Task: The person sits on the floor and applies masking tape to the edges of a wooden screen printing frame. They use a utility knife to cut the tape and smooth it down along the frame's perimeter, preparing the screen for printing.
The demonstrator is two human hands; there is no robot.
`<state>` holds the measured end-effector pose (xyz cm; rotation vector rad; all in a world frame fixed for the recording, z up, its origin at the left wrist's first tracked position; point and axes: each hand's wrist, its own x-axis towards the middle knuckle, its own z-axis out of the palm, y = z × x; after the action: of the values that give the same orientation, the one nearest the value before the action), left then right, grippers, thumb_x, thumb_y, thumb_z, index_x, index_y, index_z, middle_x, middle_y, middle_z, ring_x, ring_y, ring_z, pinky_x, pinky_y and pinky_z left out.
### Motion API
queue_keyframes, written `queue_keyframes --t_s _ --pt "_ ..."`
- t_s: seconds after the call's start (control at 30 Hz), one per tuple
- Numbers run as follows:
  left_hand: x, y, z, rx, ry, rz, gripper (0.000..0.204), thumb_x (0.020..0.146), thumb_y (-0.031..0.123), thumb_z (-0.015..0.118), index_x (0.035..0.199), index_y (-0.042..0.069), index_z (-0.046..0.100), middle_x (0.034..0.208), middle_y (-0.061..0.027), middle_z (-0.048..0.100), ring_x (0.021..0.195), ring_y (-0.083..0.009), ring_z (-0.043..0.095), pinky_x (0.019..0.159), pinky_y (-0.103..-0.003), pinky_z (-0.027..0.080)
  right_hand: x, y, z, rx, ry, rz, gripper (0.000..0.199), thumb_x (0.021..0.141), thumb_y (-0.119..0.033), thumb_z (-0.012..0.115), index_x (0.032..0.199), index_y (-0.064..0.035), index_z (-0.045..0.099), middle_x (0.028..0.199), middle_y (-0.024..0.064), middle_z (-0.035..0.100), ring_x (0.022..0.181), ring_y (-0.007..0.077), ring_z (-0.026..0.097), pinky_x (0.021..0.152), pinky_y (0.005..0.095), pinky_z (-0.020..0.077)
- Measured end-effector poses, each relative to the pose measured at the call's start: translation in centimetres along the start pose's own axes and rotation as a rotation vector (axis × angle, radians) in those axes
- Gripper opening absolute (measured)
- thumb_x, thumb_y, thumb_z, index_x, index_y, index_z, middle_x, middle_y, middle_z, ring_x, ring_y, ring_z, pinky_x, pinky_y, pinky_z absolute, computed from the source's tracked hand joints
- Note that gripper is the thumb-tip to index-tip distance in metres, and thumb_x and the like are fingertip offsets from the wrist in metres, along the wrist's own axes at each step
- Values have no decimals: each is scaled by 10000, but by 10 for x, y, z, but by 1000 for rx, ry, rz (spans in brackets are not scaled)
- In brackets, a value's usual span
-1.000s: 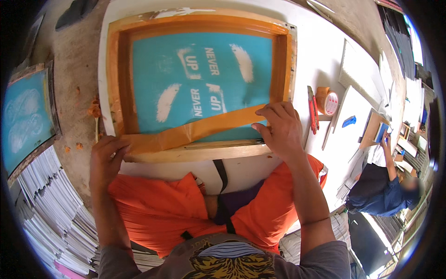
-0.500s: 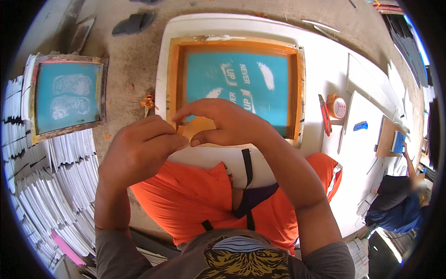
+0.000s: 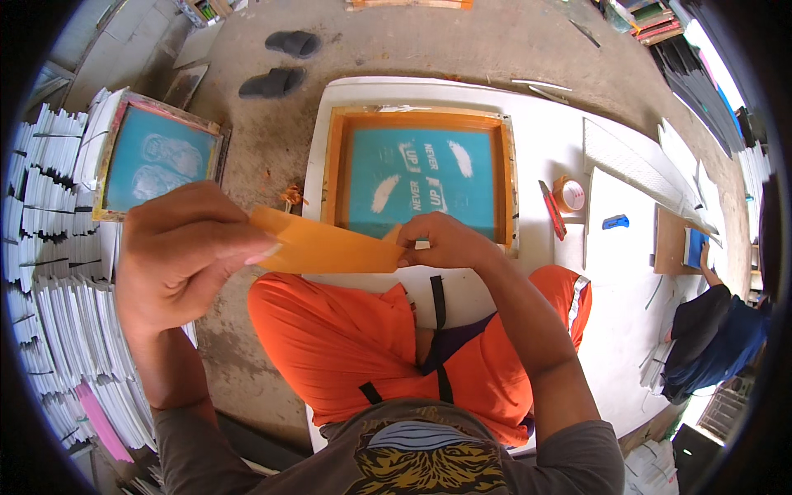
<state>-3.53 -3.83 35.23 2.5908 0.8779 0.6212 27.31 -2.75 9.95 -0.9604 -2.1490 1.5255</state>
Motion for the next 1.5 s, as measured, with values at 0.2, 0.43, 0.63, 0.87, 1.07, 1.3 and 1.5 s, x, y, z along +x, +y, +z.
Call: queue_keyframes --t_s 0.2,0.43,0.63,0.87,1.07,1.3,1.5 --pt "-13 9 -16 39 67 -71 165 778 -36 782 940 -8 784 794 -108 710 696 -205 682 600 -302 511 -38 27 15 70 103 32 208 884 -176 828 978 -34 709 895 57 693 864 187 654 812 339 508" --pt "-22 -3 -7 42 117 -194 182 791 -62 783 962 -2 791 804 -110 711 707 -199 683 637 -291 515 -90 53 -1 337 230 158 127 919 -95 781 953 -4 699 911 58 744 847 134 684 789 297 528" --pt "-28 -22 15 11 161 -275 208 787 -75 804 978 4 793 848 -110 724 738 -184 687 673 -288 526 -129 72 -20 538 464 252 121 911 -43 785 1017 -15 734 898 20 734 829 93 672 732 256 519" --pt "-43 -64 69 -126 244 -376 184 831 -84 789 991 6 792 871 -94 735 775 -161 684 677 -275 522 -148 78 -36 553 697 214 128 910 -28 785 1027 -6 740 918 33 733 819 103 655 750 260 525" --pt "-63 -118 138 -270 275 -516 149 880 -44 786 1023 -6 787 911 -88 735 790 -133 663 690 -272 522 -148 90 -44 502 800 414 149 927 -71 776 1053 -3 733 915 37 728 801 100 649 721 258 536" --pt "-88 -164 220 -438 233 -788 146 910 43 800 1049 -3 792 919 -63 742 811 -114 670 720 -270 537 -134 112 -47 427 818 467 137 951 -77 745 1052 -5 687 860 44 695 710 92 630 600 235 503" --pt "-102 -186 262 -480 112 -923 177 926 90 801 1068 -15 791 874 -61 749 810 -107 673 752 -267 538 -130 133 -47 362 798 550 173 930 -42 743 1058 7 638 849 44 691 672 92 606 600 250 485"
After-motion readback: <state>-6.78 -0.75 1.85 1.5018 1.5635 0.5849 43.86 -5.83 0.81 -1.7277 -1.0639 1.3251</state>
